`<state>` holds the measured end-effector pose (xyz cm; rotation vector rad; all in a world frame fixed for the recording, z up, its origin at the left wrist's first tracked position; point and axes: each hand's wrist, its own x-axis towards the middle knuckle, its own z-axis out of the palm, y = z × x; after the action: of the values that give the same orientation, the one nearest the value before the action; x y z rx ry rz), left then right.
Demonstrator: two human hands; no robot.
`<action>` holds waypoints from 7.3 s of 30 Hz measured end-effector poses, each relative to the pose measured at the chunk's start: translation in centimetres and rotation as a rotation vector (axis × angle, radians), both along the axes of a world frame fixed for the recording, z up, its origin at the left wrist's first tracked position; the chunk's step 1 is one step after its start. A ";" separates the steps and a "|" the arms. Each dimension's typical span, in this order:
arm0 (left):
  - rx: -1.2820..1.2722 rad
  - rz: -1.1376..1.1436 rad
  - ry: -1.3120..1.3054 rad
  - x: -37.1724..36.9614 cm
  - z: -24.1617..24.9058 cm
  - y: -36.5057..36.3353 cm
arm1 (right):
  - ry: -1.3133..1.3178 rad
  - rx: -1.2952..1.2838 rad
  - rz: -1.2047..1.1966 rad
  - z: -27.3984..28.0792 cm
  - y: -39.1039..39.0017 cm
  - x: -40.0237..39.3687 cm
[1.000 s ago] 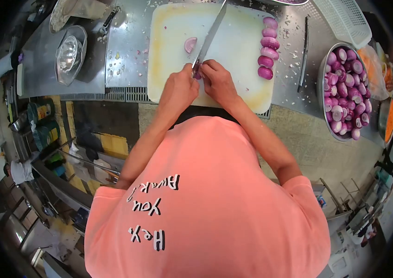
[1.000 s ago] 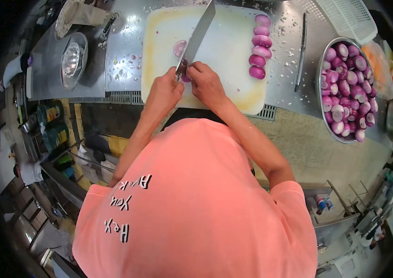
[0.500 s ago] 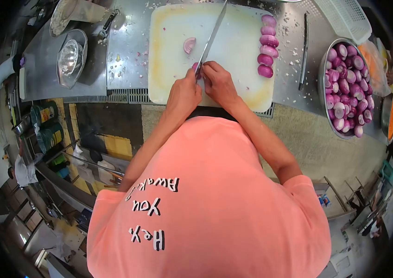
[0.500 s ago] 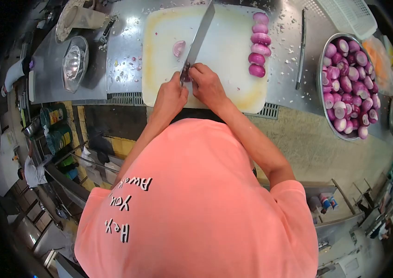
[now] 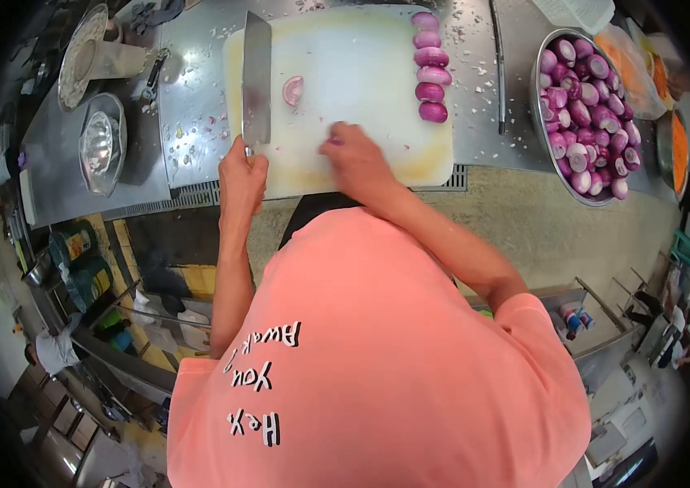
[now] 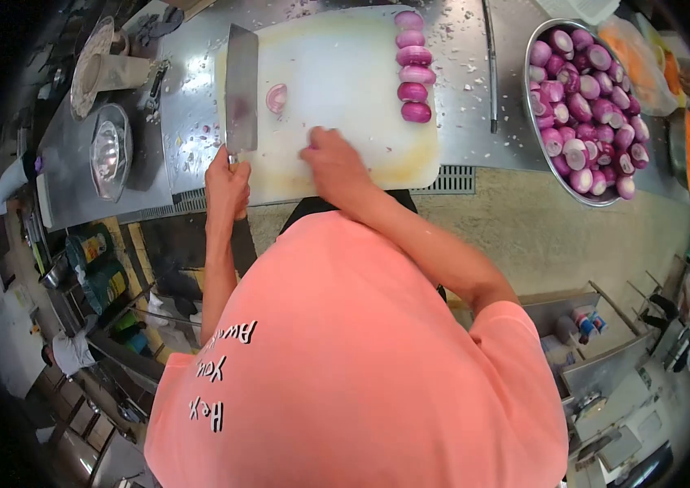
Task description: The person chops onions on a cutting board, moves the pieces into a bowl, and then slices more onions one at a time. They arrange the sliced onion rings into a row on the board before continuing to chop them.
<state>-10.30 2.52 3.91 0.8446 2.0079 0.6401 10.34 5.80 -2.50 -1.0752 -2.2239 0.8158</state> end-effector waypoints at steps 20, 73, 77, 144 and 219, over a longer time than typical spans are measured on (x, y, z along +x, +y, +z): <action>0.021 -0.158 0.201 0.4 0.5 0.0 | 0.033 0.037 -0.087 -0.4 8.4 -6.3; 0.165 -0.470 0.306 6.1 1.5 -0.3 | 0.284 0.220 -0.013 -2.4 1.6 -1.0; 0.099 -0.474 0.282 6.0 2.8 -1.9 | 0.292 0.223 -0.029 -2.5 1.5 -1.1; 0.097 -0.400 0.244 2.1 5.5 -4.3 | 0.060 0.042 -0.108 1.7 7.8 -1.2; 0.184 -0.387 0.226 6.4 1.5 0.7 | 0.327 -0.039 -0.012 -1.1 2.3 -1.1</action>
<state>-3.95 3.27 5.42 1.4278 1.9218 0.5275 9.23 8.08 -3.64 -0.8985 -1.9329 0.9589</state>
